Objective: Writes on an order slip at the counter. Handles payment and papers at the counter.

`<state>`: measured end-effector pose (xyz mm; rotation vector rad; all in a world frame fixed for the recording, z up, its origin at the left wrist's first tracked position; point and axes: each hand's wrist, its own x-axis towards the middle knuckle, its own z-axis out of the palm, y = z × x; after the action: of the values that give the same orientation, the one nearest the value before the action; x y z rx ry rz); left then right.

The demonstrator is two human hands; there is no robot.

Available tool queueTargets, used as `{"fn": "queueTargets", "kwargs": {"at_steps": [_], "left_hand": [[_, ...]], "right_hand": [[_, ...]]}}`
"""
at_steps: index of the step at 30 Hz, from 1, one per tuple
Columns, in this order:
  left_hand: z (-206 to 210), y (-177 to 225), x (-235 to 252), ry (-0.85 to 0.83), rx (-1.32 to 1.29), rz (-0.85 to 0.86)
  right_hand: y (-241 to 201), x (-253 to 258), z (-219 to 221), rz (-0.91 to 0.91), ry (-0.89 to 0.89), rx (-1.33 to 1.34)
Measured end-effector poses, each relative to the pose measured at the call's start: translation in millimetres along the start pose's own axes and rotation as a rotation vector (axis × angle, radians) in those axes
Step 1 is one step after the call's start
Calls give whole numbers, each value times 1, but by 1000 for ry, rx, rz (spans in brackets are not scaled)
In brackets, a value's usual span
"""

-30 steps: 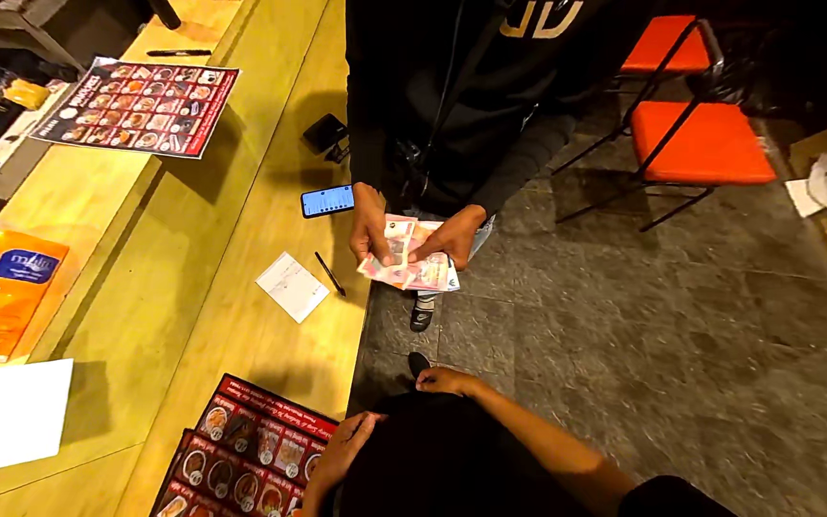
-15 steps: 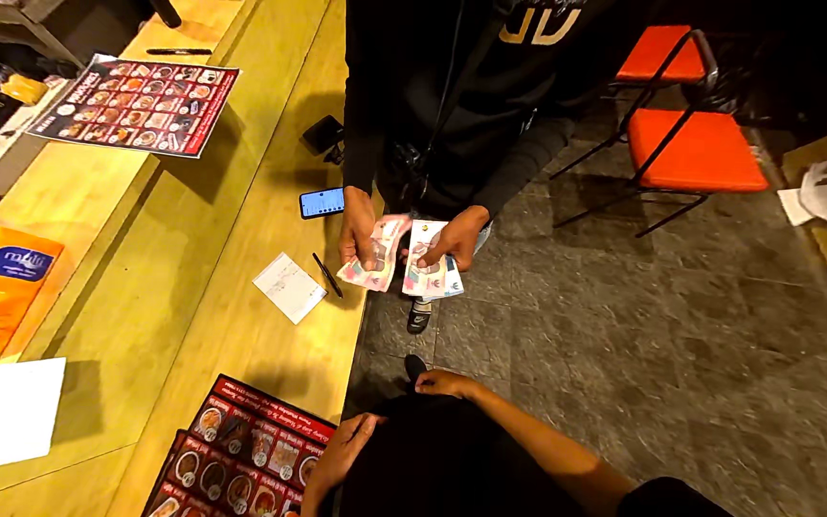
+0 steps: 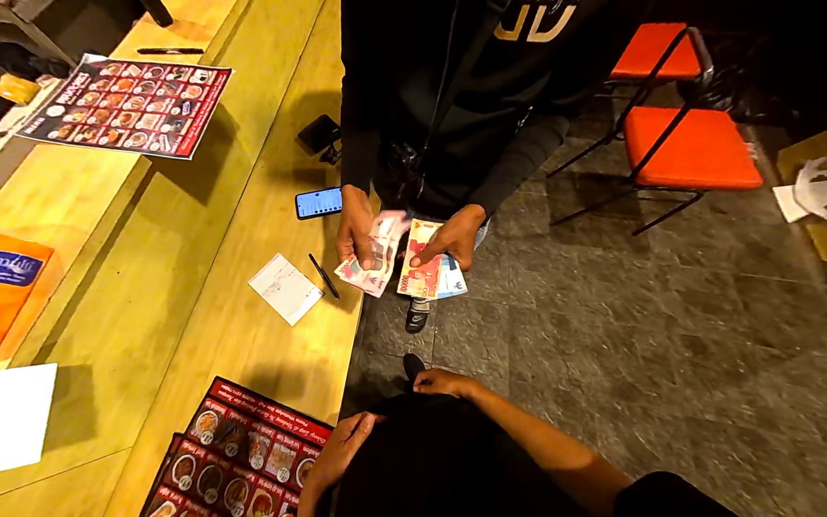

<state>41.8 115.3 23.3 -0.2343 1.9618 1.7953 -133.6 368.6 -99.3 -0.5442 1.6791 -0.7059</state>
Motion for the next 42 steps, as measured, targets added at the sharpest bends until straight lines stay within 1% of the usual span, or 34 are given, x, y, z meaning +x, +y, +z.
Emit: {"fn": "queueTargets", "kwargs": {"at_steps": [17,34,36,38,40,42], "left_hand": [[2,3,-1,-4,31,-11],[7,-2,-2,-1,49,16],[7,-1,-2,-4,52,18],[7,-1,-4,5,48,16],[8,0,-6,41,34,23],[11,0,-8,79,22,36]], "right_hand": [[2,2,1,36,-10,13],[9,0,2,3,6,21],[1,-8,2,-26,116,142],[-25,-29,2,-84,295,429],[-65,-54,-6,-221,483,754],[-92,-73,-20,-393,622,917]]}}
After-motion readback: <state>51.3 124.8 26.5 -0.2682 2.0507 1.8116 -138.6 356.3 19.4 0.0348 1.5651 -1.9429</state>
